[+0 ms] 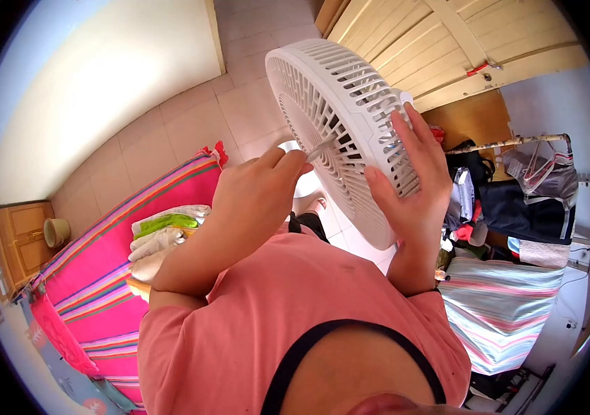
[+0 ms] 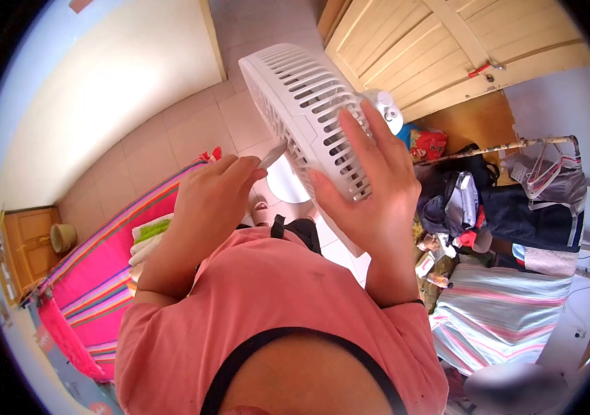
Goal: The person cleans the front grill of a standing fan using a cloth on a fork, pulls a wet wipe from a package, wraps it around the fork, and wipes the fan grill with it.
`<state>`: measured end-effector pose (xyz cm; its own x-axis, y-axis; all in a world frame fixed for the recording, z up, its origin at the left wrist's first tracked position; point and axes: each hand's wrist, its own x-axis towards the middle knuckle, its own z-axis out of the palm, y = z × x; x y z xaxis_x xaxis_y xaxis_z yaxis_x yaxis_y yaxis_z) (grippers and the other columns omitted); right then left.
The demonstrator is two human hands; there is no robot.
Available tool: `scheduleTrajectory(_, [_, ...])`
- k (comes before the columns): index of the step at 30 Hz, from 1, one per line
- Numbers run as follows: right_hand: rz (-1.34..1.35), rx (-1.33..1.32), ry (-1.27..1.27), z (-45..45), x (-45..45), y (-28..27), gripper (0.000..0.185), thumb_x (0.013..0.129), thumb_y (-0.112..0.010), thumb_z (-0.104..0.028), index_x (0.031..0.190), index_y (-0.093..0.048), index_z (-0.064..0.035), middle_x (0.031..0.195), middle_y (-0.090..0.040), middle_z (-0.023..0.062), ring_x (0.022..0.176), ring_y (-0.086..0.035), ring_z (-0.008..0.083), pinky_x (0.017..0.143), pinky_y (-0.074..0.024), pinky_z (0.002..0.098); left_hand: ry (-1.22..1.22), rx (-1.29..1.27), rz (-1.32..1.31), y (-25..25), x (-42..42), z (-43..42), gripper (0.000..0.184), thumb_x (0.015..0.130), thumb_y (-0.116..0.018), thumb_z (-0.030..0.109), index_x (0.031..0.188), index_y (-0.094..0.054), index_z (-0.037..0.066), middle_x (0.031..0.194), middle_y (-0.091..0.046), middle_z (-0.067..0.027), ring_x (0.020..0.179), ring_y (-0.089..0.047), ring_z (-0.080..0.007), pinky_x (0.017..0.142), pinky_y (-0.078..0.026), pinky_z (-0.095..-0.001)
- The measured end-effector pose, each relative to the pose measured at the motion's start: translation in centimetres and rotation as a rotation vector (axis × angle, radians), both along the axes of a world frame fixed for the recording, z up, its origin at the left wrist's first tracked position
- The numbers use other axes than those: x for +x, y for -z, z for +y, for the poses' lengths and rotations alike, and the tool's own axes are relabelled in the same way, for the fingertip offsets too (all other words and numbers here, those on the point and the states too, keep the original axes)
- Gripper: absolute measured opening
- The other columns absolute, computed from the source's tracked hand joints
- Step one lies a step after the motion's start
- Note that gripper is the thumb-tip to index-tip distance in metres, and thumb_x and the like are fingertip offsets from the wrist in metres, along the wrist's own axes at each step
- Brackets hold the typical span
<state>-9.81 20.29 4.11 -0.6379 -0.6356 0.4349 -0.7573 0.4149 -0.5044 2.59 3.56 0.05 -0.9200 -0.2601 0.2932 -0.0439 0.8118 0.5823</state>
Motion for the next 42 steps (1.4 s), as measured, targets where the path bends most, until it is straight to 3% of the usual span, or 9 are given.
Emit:
scheduleTrajectory(1, [-0.002, 0.004, -0.002, 0.1, -0.2, 0.1, 0.059, 0.068, -0.072, -0.014, 0.124, -0.058, 0.0012, 0.128, -0.054, 0.0236, 0.118, -0.054, 0.0338, 0.101, -0.0386, 0.0404, -0.004, 0.032, -0.005, -0.1, 0.3, 0.1, 0.006, 0.085, -0.062, 0.007, 0.09, -0.059, 0.005, 0.075, -0.06, -0.0079, 0.062, -0.06, -0.027, 0.051, -0.045, -0.0365])
scheduleTrajectory(3, [0.184, -0.003, 0.003, 0.2, -1.0, 0.4, 0.061, 0.064, -0.079, -0.019, 0.121, -0.062, -0.0072, 0.127, -0.056, 0.0187, 0.106, -0.06, 0.0348, 0.088, -0.0489, 0.0399, -0.004, 0.063, -0.014, 0.1, 1.2, 0.0, 0.007, 0.084, -0.062, 0.006, 0.091, -0.06, 0.005, 0.074, -0.06, -0.0081, 0.061, -0.059, -0.0265, 0.05, -0.045, -0.0363])
scheduleTrajectory(5, [0.168, -0.019, 0.017, 0.2, -1.5, 0.7, 0.061, 0.064, -0.079, -0.018, 0.122, -0.062, -0.0072, 0.127, -0.056, 0.0188, 0.107, -0.06, 0.035, 0.089, -0.0486, 0.04, -0.045, -0.01, -0.051, 0.7, 2.2, -0.4, 0.011, 0.085, -0.064, 0.016, 0.087, -0.058, 0.007, 0.071, -0.057, -0.0051, 0.057, -0.059, -0.0239, 0.047, -0.042, -0.0359])
scheduleTrajectory(15, [0.116, -0.028, 0.0, 0.0, -1.1, 0.6, 0.061, 0.065, -0.078, -0.014, 0.123, -0.061, -0.0057, 0.128, -0.055, 0.0206, 0.109, -0.058, 0.0347, 0.092, -0.0462, 0.0401, -0.112, 0.029, 0.233, 1.7, 0.9, -0.7, 0.01, 0.083, -0.067, 0.015, 0.085, -0.061, 0.009, 0.067, -0.055, -0.0026, 0.054, -0.056, -0.0205, 0.045, -0.041, -0.0329])
scheduleTrajectory(17, [0.115, -0.049, -0.014, 0.0, -1.2, 0.6, 0.061, 0.065, -0.078, -0.013, 0.123, -0.06, -0.0053, 0.128, -0.055, 0.021, 0.11, -0.058, 0.0348, 0.092, -0.0459, 0.0399, -0.085, 0.068, 0.293, 1.2, 0.1, -0.6, 0.01, 0.084, -0.066, 0.012, 0.09, -0.062, 0.005, 0.071, -0.057, -0.0066, 0.054, -0.054, -0.0228, 0.047, -0.04, -0.0325])
scheduleTrajectory(27, [0.113, -0.047, 0.01, -0.1, -0.9, 0.7, 0.062, 0.064, -0.078, -0.014, 0.123, -0.061, -0.0059, 0.128, -0.055, 0.0208, 0.111, -0.058, 0.0351, 0.093, -0.0463, 0.0403, -0.033, -0.011, 0.182, 0.1, -0.6, -0.8, 0.011, 0.085, -0.065, 0.019, 0.091, -0.064, 0.011, 0.074, -0.059, -0.0005, 0.058, -0.057, -0.0207, 0.05, -0.038, -0.0345])
scheduleTrajectory(36, [0.198, 0.002, -0.014, -0.1, -0.6, 0.6, 0.063, 0.065, -0.078, -0.016, 0.124, -0.06, -0.0076, 0.129, -0.055, 0.0195, 0.108, -0.059, 0.0358, 0.09, -0.0482, 0.0411, -0.021, -0.122, 0.196, -0.3, -3.2, -0.6, 0.012, 0.085, -0.064, 0.021, 0.088, -0.061, 0.009, 0.074, -0.06, -0.0034, 0.059, -0.059, -0.0258, 0.049, -0.044, -0.0383])
scheduleTrajectory(42, [0.152, -0.029, 0.011, 0.2, -1.0, 0.5, 0.06, 0.067, -0.078, -0.017, 0.123, -0.06, -0.0073, 0.128, -0.055, 0.0202, 0.108, -0.059, 0.0363, 0.089, -0.0485, 0.0409, 0.146, 0.005, 0.203, -0.5, -4.8, -0.8, 0.014, 0.086, -0.062, 0.02, 0.088, -0.06, 0.006, 0.077, -0.061, -0.008, 0.067, -0.062, -0.0298, 0.054, -0.047, -0.0405])
